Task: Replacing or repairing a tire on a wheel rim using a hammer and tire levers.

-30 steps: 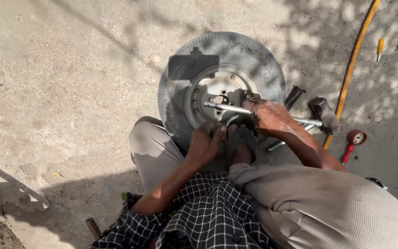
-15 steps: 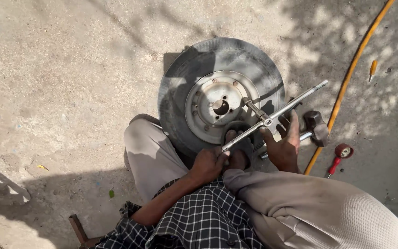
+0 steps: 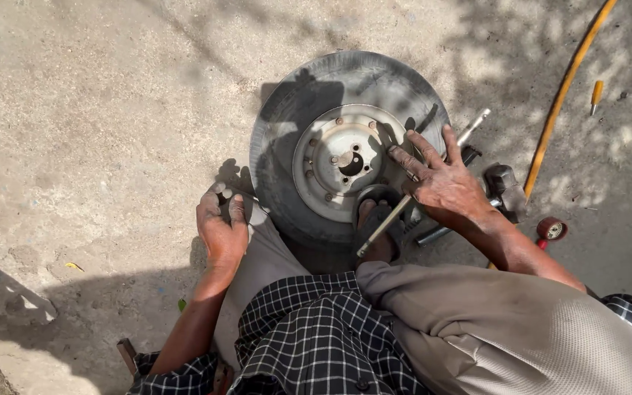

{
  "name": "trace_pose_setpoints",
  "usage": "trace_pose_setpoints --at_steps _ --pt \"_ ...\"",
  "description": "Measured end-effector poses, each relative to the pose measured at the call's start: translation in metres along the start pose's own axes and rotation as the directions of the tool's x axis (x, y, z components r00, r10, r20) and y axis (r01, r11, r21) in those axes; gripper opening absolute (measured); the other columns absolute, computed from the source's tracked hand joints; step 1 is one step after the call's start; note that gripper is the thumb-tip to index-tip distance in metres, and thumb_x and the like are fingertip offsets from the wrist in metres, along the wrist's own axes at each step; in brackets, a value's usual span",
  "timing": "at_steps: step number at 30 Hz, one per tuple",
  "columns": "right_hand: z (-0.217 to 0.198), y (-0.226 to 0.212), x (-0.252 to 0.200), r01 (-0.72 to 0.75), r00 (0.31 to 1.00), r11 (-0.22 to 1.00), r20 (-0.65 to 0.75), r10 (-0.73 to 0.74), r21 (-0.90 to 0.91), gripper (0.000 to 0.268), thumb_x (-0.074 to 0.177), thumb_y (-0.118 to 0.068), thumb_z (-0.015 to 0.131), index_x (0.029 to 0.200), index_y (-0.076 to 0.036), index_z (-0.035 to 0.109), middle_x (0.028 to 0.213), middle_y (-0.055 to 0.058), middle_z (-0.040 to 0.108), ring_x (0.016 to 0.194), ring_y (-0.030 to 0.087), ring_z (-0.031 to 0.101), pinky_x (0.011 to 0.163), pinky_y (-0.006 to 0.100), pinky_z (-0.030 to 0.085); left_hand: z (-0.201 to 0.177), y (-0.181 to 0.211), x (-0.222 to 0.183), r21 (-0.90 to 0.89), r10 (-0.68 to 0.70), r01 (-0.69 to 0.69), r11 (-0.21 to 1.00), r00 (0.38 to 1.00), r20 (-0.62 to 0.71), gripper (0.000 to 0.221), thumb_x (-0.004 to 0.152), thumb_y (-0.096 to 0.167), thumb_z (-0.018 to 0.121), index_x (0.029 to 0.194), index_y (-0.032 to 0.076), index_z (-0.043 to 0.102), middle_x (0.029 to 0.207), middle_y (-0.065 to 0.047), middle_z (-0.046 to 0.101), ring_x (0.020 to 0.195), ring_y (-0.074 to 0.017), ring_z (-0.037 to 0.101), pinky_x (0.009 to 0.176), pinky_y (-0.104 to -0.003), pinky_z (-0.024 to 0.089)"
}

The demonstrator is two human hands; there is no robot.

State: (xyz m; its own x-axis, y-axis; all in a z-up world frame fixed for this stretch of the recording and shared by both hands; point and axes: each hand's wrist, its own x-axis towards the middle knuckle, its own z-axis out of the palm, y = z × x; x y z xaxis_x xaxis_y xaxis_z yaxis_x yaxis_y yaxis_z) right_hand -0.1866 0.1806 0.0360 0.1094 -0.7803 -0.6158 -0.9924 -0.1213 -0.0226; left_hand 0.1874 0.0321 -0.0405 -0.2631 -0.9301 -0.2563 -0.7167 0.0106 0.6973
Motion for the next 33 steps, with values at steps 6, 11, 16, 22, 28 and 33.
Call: trace_pose_setpoints --at_steps 6,11,16,22,28,33 --pt "0.052 -0.014 -0.016 -0.061 0.674 0.891 -0.640 0.369 0.449 0.069 0.084 0.007 0.059 0.147 -0.022 0.058 0.165 0.031 0.028 0.160 0.043 0.020 0.128 0.066 0.019 0.027 -0.038 -0.007 0.276 0.171 -0.160 0.948 0.985 -0.015 0.035 0.093 0.021 0.074 0.118 -0.003 0.069 0.120 -0.016 0.066 0.119 -0.0389 0.055 0.104 -0.051 0.037" --pt "0.057 -0.051 -0.017 0.119 0.640 0.306 -0.309 0.703 0.944 0.097 0.083 -0.013 0.075 0.157 0.008 0.016 0.151 0.039 0.039 0.146 0.045 0.039 0.119 0.051 0.036 0.048 -0.072 -0.001 0.369 0.190 -0.160 0.916 0.981 -0.047 0.037 0.091 0.030 0.075 0.114 0.000 0.073 0.119 -0.014 0.067 0.120 -0.0372 0.055 0.109 -0.049 0.031" --pt "0.059 -0.043 0.008 -0.131 0.691 0.209 -0.062 0.720 0.969 0.082 0.084 -0.022 0.079 0.148 0.007 0.036 0.128 0.030 0.062 0.119 0.042 0.065 0.104 0.045 0.051 0.040 -0.054 -0.001 0.362 0.139 -0.125 0.924 0.990 -0.013 0.035 0.093 0.030 0.074 0.113 0.001 0.074 0.119 -0.014 0.068 0.122 -0.0359 0.054 0.110 -0.049 0.029" --pt "0.035 0.007 0.013 -0.207 0.977 0.940 0.111 0.183 0.272 0.060 0.088 -0.010 0.064 0.143 -0.031 0.055 0.158 0.000 0.045 0.151 0.026 0.032 0.126 0.059 0.014 0.045 -0.075 -0.001 0.362 0.104 -0.097 0.927 0.995 0.000 0.040 0.093 0.032 0.073 0.114 -0.002 0.074 0.120 -0.017 0.069 0.123 -0.0356 0.054 0.111 -0.051 0.028" --pt "0.018 0.004 -0.017 -0.055 0.968 0.994 -0.250 0.030 -0.096 0.038 0.087 -0.023 0.076 0.117 -0.040 0.060 0.168 0.008 0.032 0.156 0.033 0.028 0.128 0.063 0.020 0.053 -0.085 -0.001 0.419 0.119 -0.103 0.902 0.993 -0.013 0.044 0.091 0.036 0.075 0.112 -0.003 0.074 0.124 -0.023 0.068 0.128 -0.0372 0.052 0.112 -0.051 0.026" --pt "0.063 -0.032 -0.010 0.040 0.640 -0.135 0.079 0.765 0.990 0.108 0.075 -0.029 0.090 0.154 0.001 0.023 0.152 0.030 0.036 0.142 0.037 0.039 0.112 0.051 0.043 0.048 -0.058 0.001 0.400 0.127 -0.111 0.910 0.992 -0.013 0.039 0.092 0.035 0.075 0.111 0.001 0.075 0.119 -0.016 0.071 0.125 -0.0326 0.055 0.112 -0.050 0.026"
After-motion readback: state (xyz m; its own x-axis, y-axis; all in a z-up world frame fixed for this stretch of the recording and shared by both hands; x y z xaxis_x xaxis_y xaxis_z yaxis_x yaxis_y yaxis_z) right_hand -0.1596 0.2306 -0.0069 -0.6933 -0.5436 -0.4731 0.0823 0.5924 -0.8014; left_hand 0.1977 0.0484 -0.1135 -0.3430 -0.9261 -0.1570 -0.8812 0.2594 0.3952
